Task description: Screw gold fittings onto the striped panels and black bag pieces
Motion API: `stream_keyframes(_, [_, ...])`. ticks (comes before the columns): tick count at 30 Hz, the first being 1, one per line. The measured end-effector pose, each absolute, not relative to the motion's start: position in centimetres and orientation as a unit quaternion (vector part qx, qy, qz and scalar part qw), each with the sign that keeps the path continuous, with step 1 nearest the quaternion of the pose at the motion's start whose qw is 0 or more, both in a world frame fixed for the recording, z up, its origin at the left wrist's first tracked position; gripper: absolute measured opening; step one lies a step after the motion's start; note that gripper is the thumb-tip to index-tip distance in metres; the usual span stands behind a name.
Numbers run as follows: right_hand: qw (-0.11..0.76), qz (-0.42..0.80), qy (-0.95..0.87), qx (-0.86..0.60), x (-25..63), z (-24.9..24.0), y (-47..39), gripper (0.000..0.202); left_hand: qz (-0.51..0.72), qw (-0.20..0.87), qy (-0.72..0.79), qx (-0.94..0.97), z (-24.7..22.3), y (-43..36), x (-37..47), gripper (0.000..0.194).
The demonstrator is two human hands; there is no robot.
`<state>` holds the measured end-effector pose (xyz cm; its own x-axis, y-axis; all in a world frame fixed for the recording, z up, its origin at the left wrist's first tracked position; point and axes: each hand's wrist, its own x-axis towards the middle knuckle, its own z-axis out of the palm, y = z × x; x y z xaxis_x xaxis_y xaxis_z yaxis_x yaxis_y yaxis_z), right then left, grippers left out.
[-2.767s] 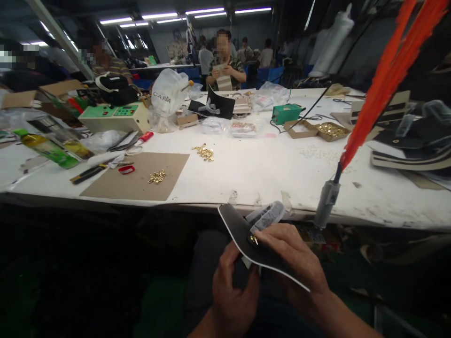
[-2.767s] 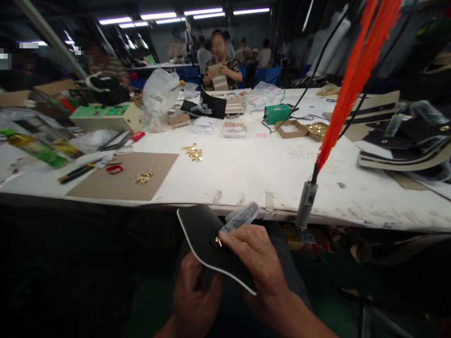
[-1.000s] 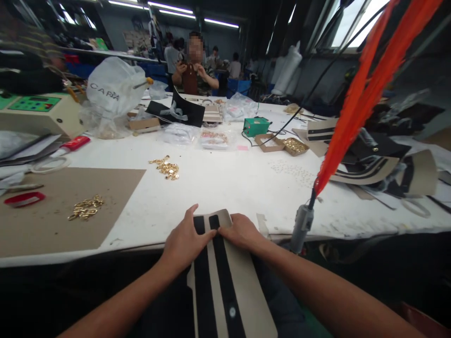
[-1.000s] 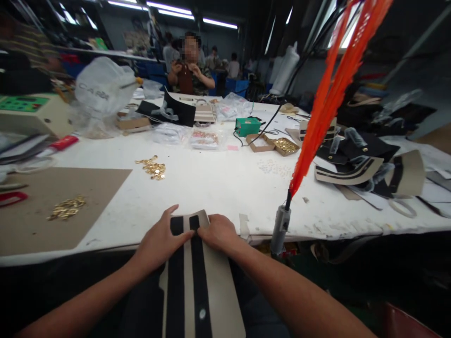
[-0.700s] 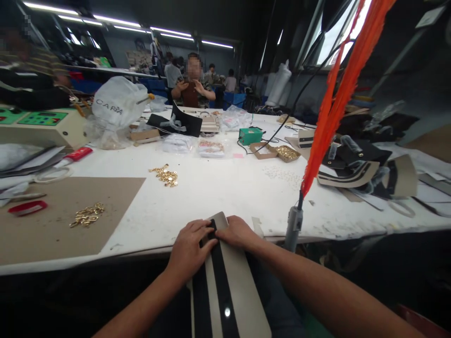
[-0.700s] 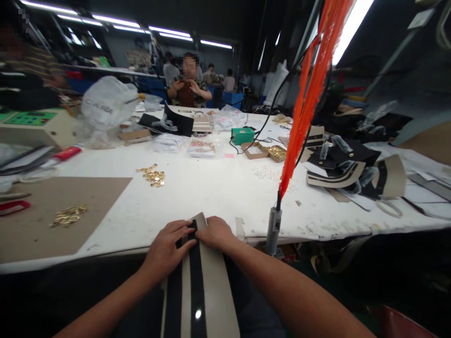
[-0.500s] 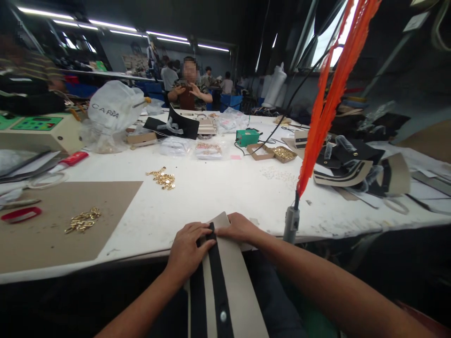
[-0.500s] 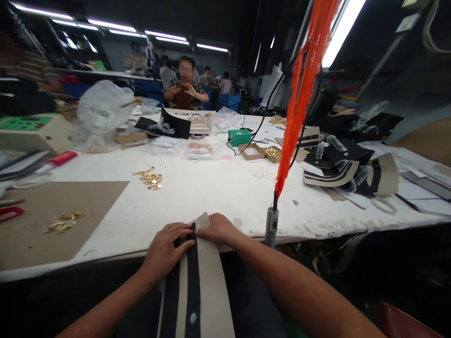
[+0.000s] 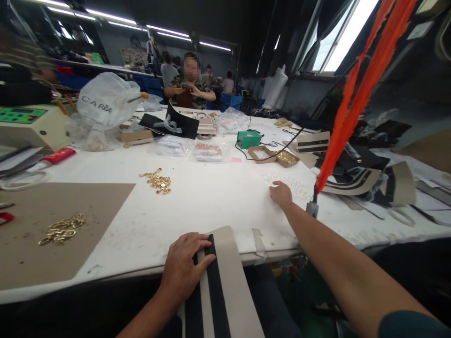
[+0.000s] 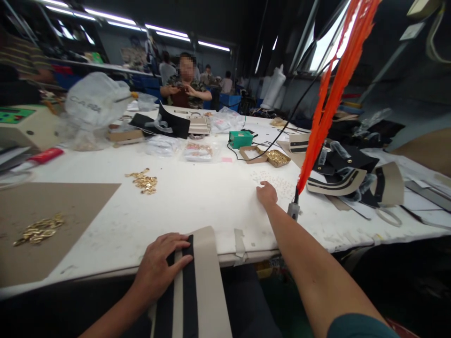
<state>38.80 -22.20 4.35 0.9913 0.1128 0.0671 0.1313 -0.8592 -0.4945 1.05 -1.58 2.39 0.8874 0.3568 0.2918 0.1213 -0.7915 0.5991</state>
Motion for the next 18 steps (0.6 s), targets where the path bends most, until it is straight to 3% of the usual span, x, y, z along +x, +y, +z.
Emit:
stream_keyframes(9, [0.208, 0.017, -0.046, -0.977, 41.9, 3.7, -21.2, 0.029, 0.217, 0.277, 0.121, 0.928, 1.4, -1.2, 1.0, 0.021])
stream_keyframes(18, [0.195, 0.082, -0.156, -0.965, 38.6, 3.4, -22.2, 0.022, 0.217, 0.276, 0.11, 0.93, 0.7, -0.9, 1.1, 0.022])
